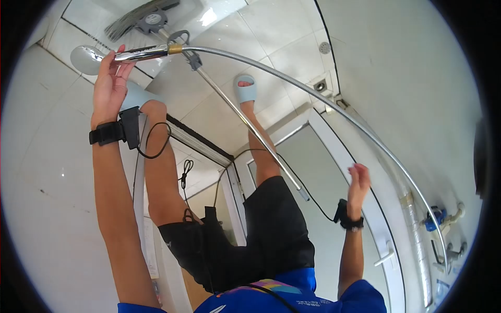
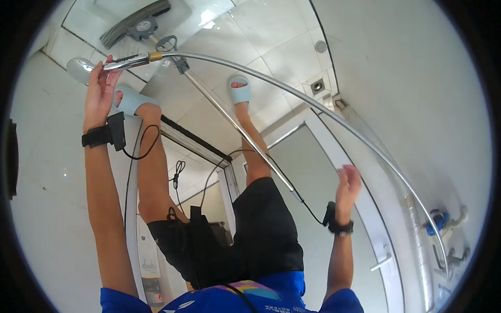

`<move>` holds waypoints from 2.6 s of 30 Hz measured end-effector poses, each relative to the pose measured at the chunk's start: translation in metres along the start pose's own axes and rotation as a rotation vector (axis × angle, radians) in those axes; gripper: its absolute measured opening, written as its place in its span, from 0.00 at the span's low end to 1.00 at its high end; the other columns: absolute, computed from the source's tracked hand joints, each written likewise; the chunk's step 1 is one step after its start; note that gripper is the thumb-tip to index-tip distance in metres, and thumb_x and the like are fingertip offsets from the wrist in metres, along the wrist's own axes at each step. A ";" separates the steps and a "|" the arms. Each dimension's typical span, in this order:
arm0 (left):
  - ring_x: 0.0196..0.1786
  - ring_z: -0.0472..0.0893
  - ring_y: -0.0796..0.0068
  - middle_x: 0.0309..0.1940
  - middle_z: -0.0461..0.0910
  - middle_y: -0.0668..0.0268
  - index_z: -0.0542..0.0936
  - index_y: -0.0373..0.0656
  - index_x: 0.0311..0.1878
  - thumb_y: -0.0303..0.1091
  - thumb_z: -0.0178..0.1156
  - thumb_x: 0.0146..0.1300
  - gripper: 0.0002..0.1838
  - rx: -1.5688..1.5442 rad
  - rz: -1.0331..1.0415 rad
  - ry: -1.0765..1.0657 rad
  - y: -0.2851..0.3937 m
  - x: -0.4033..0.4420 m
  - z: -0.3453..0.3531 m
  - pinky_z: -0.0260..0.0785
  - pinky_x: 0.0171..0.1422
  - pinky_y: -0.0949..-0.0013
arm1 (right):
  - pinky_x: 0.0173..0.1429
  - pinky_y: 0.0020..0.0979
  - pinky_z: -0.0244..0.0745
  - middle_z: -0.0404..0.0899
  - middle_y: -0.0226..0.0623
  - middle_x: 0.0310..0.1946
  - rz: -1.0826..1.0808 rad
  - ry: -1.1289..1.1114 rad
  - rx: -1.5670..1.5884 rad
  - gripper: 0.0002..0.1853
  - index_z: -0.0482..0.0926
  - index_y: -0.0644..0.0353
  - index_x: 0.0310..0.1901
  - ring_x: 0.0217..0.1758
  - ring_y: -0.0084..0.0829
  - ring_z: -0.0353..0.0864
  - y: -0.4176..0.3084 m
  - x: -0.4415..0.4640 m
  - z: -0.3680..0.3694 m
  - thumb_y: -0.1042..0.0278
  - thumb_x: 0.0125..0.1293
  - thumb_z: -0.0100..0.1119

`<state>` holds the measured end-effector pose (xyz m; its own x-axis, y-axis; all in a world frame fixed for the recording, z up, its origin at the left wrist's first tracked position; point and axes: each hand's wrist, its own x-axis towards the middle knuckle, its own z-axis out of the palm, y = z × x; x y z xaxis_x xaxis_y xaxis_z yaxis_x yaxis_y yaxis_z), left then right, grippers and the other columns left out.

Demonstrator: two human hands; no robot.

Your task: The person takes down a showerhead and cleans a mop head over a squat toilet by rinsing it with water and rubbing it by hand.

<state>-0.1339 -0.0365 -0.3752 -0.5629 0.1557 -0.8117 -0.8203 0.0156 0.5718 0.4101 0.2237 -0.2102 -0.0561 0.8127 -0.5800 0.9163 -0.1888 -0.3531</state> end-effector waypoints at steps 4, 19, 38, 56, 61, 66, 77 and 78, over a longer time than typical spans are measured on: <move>0.60 0.73 0.58 0.58 0.73 0.48 0.68 0.28 0.50 0.29 0.57 0.67 0.15 -0.031 -0.052 -0.013 -0.008 0.003 -0.002 0.67 0.71 0.57 | 0.38 0.25 0.73 0.81 0.37 0.29 0.080 -0.061 0.111 0.05 0.78 0.64 0.38 0.31 0.24 0.78 0.120 0.027 0.037 0.72 0.66 0.55; 0.54 0.77 0.75 0.53 0.78 0.70 0.75 0.41 0.58 0.44 0.57 0.68 0.21 0.152 -0.056 0.029 -0.012 -0.004 -0.004 0.58 0.33 0.74 | 0.51 0.46 0.72 0.76 0.45 0.39 -0.177 -0.603 -0.554 0.20 0.73 0.57 0.49 0.46 0.48 0.76 0.146 -0.056 0.159 0.71 0.52 0.62; 0.48 0.79 0.64 0.51 0.77 0.52 0.70 0.29 0.48 0.31 0.58 0.68 0.15 -0.041 0.044 -0.093 0.012 0.000 -0.021 0.74 0.62 0.61 | 0.29 0.26 0.68 0.72 0.39 0.28 0.188 -1.064 0.118 0.26 0.57 0.55 0.56 0.23 0.29 0.74 -0.064 -0.121 -0.023 0.75 0.62 0.63; 0.45 0.81 0.63 0.43 0.80 0.57 0.69 0.34 0.45 0.30 0.64 0.62 0.15 -0.515 0.291 -0.046 -0.013 0.035 -0.069 0.78 0.55 0.57 | 0.34 0.33 0.52 0.60 0.21 0.25 -1.337 -0.364 0.153 0.20 0.74 0.46 0.33 0.32 0.29 0.51 -0.267 -0.093 -0.031 0.37 0.61 0.59; 0.47 0.80 0.64 0.45 0.79 0.56 0.69 0.34 0.46 0.32 0.62 0.65 0.15 -0.584 0.255 -0.064 -0.016 0.033 -0.068 0.76 0.60 0.57 | 0.38 0.39 0.64 0.64 0.22 0.21 -1.639 -0.281 0.427 0.25 0.74 0.48 0.30 0.35 0.32 0.65 -0.352 -0.073 0.083 0.32 0.61 0.55; 0.52 0.78 0.60 0.49 0.77 0.53 0.65 0.34 0.49 0.32 0.64 0.63 0.20 -0.636 0.302 -0.041 -0.013 0.032 -0.061 0.75 0.60 0.57 | 0.29 0.30 0.62 0.55 0.23 0.10 -1.284 -0.813 0.780 0.28 0.60 0.51 0.18 0.15 0.26 0.56 -0.375 -0.065 0.143 0.42 0.70 0.48; 0.53 0.79 0.61 0.50 0.77 0.54 0.72 0.33 0.45 0.31 0.62 0.65 0.13 -0.624 0.414 -0.198 -0.001 0.015 -0.041 0.73 0.64 0.56 | 0.27 0.27 0.53 0.47 0.25 0.14 -0.738 -0.071 1.346 0.25 0.51 0.49 0.18 0.18 0.24 0.48 -0.379 -0.076 0.064 0.64 0.74 0.46; 0.53 0.79 0.60 0.51 0.77 0.54 0.71 0.33 0.46 0.32 0.62 0.65 0.14 -0.655 0.394 -0.186 -0.006 0.014 -0.039 0.73 0.64 0.56 | 0.28 0.27 0.54 0.47 0.25 0.14 -0.675 0.012 1.290 0.24 0.51 0.50 0.19 0.18 0.24 0.48 -0.369 -0.071 0.055 0.65 0.74 0.45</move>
<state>-0.1407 -0.0730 -0.3944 -0.8460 0.1924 -0.4973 -0.4891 -0.6516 0.5799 0.0540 0.2052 -0.0786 -0.3144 0.9486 -0.0361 -0.2685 -0.1253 -0.9551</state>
